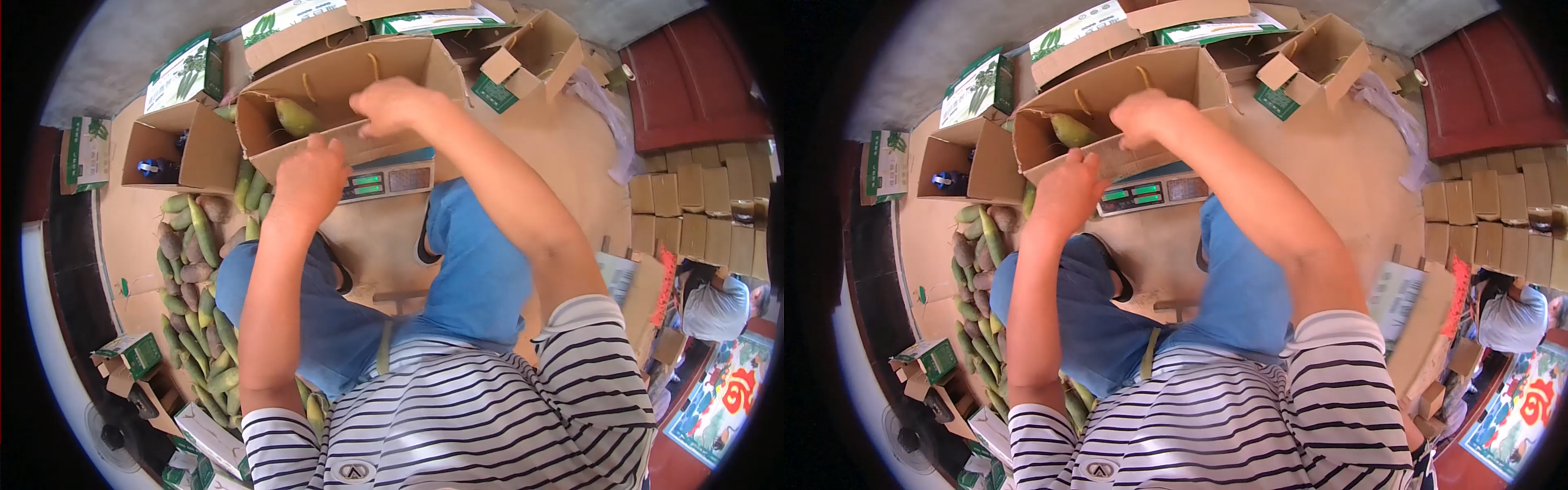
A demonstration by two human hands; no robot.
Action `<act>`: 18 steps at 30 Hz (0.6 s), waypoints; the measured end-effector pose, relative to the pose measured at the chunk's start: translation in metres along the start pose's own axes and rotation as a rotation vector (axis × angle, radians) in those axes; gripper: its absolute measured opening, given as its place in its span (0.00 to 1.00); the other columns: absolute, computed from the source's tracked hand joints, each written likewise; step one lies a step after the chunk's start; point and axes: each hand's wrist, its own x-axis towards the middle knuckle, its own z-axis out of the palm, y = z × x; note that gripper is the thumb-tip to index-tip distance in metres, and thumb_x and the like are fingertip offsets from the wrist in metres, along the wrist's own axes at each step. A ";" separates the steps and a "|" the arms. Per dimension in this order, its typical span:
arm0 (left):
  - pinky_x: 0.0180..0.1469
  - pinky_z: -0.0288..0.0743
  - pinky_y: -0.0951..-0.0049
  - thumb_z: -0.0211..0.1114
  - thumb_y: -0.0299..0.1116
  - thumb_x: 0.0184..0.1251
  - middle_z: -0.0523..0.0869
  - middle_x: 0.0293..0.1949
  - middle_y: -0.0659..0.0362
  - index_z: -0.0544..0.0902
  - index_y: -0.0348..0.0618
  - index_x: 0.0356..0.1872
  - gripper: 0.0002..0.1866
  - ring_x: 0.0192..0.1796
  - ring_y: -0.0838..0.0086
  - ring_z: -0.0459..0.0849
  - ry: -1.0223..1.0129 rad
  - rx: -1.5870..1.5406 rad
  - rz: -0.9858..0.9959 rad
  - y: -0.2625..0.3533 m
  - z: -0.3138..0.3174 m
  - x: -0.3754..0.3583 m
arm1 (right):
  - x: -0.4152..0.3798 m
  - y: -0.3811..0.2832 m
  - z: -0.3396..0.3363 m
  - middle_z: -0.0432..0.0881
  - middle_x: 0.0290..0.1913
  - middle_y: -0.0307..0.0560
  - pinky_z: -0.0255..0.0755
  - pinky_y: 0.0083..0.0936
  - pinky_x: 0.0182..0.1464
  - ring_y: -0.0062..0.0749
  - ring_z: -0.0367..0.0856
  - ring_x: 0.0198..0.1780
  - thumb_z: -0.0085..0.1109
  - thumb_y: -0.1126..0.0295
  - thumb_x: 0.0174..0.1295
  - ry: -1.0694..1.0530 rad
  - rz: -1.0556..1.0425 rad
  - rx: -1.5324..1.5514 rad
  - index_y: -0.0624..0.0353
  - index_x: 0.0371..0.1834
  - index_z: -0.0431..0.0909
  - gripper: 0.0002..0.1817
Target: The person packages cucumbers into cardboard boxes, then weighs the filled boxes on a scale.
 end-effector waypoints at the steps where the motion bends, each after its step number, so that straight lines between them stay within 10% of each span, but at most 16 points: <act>1: 0.42 0.78 0.57 0.65 0.38 0.59 0.77 0.45 0.48 0.75 0.38 0.43 0.16 0.43 0.53 0.82 0.037 0.007 0.015 0.000 0.002 0.002 | -0.015 0.005 -0.008 0.82 0.43 0.53 0.74 0.40 0.45 0.47 0.80 0.46 0.59 0.55 0.57 0.183 -0.028 0.060 0.58 0.45 0.76 0.20; 7: 0.44 0.78 0.59 0.69 0.37 0.55 0.73 0.52 0.46 0.75 0.36 0.46 0.21 0.48 0.55 0.81 0.118 0.016 -0.004 -0.006 0.014 0.009 | -0.157 0.086 0.003 0.82 0.44 0.50 0.72 0.35 0.49 0.46 0.79 0.48 0.54 0.51 0.62 0.738 0.294 0.297 0.58 0.49 0.77 0.22; 13: 0.39 0.79 0.65 0.70 0.42 0.54 0.75 0.48 0.52 0.78 0.41 0.43 0.20 0.44 0.63 0.82 0.147 0.084 0.027 -0.009 0.026 0.007 | -0.399 0.179 0.222 0.78 0.52 0.61 0.68 0.42 0.58 0.51 0.76 0.56 0.58 0.35 0.49 -0.326 1.250 -0.052 0.64 0.55 0.74 0.43; 18: 0.43 0.78 0.60 0.68 0.39 0.56 0.75 0.46 0.50 0.76 0.39 0.44 0.19 0.46 0.57 0.82 0.049 0.038 0.015 0.002 0.011 0.006 | -0.434 0.103 0.294 0.62 0.65 0.68 0.61 0.42 0.65 0.58 0.63 0.66 0.67 0.44 0.47 0.212 1.407 -0.058 0.71 0.65 0.60 0.50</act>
